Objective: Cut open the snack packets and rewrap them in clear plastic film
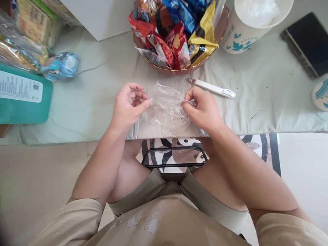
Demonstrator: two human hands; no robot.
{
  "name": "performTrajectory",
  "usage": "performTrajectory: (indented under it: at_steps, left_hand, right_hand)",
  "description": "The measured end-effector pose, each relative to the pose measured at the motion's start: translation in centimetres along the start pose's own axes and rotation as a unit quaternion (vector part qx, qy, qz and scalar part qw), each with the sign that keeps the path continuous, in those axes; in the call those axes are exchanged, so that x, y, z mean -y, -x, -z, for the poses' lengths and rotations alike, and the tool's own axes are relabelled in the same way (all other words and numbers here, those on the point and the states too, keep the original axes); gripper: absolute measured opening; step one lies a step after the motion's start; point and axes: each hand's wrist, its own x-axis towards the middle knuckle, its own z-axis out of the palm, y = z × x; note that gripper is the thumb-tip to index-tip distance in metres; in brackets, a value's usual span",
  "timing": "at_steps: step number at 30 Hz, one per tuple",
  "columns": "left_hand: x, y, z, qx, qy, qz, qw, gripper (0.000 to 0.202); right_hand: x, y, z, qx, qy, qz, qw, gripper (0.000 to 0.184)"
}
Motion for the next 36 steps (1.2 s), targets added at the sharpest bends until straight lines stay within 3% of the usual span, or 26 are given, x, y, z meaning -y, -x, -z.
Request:
performTrajectory:
  at_steps: [6, 12, 16, 24, 29, 34, 36]
  left_hand:
    - [-0.2, 0.0, 0.3, -0.023, -0.006, 0.008, 1.0, 0.026]
    - [-1.0, 0.3, 0.6, -0.003, -0.12, -0.018, 0.993, 0.009]
    - [-1.0, 0.2, 0.8, 0.005, -0.049, -0.007, 0.999, 0.014]
    - [-0.6, -0.3, 1.4, -0.042, 0.071, -0.031, 0.996, 0.012]
    - [-1.5, 0.4, 1.7, -0.113, 0.102, -0.006, 0.988, 0.017]
    - [-2.3, 1.5, 1.4, 0.016, 0.086, 0.12, 0.989, 0.031]
    - [-2.2, 1.6, 1.0, 0.019, 0.065, 0.153, 0.986, 0.033]
  right_hand:
    - [-0.1, 0.0, -0.2, -0.004, 0.002, -0.002, 1.0, 0.018]
    - [-0.1, -0.1, -0.2, -0.005, -0.026, -0.022, 0.999, 0.019]
    - [0.0, -0.1, -0.2, -0.007, -0.032, -0.04, 0.999, 0.02]
    - [-0.1, 0.0, -0.2, -0.006, -0.048, -0.057, 0.997, 0.019]
    - [0.2, -0.2, -0.1, -0.026, -0.058, -0.085, 0.994, 0.02]
    - [0.4, -0.4, -0.1, -0.054, -0.069, -0.082, 0.993, 0.021]
    - [0.3, -0.3, -0.1, -0.055, -0.064, -0.082, 0.993, 0.021]
